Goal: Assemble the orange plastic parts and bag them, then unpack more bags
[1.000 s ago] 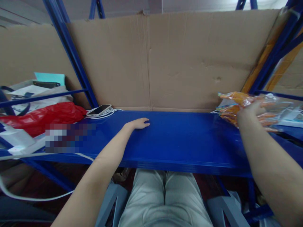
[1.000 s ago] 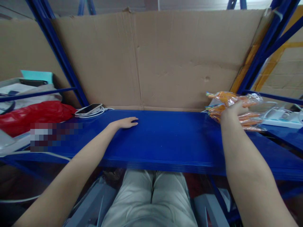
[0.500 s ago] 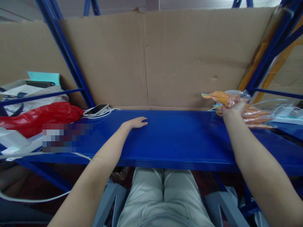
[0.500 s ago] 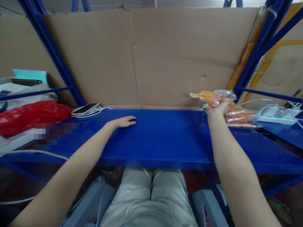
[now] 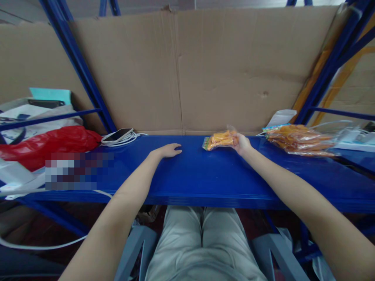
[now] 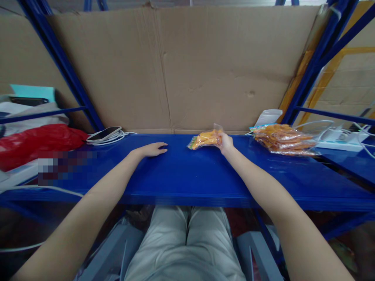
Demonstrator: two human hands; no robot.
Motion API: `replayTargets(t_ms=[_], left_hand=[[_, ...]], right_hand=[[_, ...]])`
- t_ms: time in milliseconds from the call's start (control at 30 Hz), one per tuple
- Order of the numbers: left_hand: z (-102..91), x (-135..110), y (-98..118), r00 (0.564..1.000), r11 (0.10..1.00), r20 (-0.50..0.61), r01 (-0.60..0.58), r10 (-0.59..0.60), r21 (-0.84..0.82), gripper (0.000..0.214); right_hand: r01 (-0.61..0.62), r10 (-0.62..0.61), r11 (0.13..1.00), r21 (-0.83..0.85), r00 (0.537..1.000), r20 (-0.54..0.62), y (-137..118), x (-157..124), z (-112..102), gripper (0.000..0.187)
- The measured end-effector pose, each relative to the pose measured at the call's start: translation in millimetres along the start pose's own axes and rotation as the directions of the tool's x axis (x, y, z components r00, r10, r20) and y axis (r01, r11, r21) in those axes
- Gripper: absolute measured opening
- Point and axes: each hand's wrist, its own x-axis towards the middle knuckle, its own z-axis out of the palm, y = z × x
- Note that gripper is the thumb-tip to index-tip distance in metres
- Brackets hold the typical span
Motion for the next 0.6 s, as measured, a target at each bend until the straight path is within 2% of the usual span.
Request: replayTargets(t_ms=[67,100,133,200,233,300,367,400,467,600], left_hand=[[2.9,3,-1,0.998,0.999,-0.065,-0.004,0.001,-0.038,0.063],[4.5,5,-1,0.994,0.998,-0.111,-0.011,0.004,-0.060,0.063],[6.1,8,0,0.986,0.996,-0.165,-0.026,0.012,-0.080,0.063],[9.3,12,3,0.959,0.991,-0.276,-0.091,0.060,-0.098,0.063],[10.8,14,6,0.941,0.986,-0.324,-0.137,0.100,-0.094,0.064],[14.0,16,15,0.905,0.971,-0.382,-0.229,0.188,-0.065,0.065],[17.6,15,27,0.892,0.955,-0.371,-0.295,0.259,-0.042,0.065],[19.5,13,33,0.894,0.947,-0.345,-0.319,0.287,-0.037,0.064],[22.9,11,45,0.899,0.933,-0.287,-0.358,0.332,-0.045,0.062],[25.2,8,58,0.912,0.934,-0.267,-0.346,0.311,-0.093,0.059]], right_hand=[[-0.127,0.132,0.990,-0.069,0.988,0.085,9,-8,7,0.008],[-0.144,0.162,0.981,-0.129,0.977,0.139,13,-11,10,0.006],[-0.113,0.152,0.973,-0.201,0.969,0.193,16,-14,12,0.004],[0.081,0.039,0.917,-0.389,0.956,0.290,22,-17,14,0.006],[0.221,-0.050,0.841,-0.493,0.941,0.335,25,-17,15,0.010],[0.469,-0.208,0.580,-0.666,0.876,0.435,31,-17,17,0.022],[0.590,-0.250,0.329,-0.737,0.807,0.534,36,-14,18,0.035],[0.613,-0.238,0.259,-0.746,0.789,0.566,38,-13,18,0.042],[0.627,-0.184,0.218,-0.748,0.779,0.599,42,-10,18,0.055],[0.634,-0.129,0.254,-0.731,0.771,0.623,44,-6,16,0.071]])
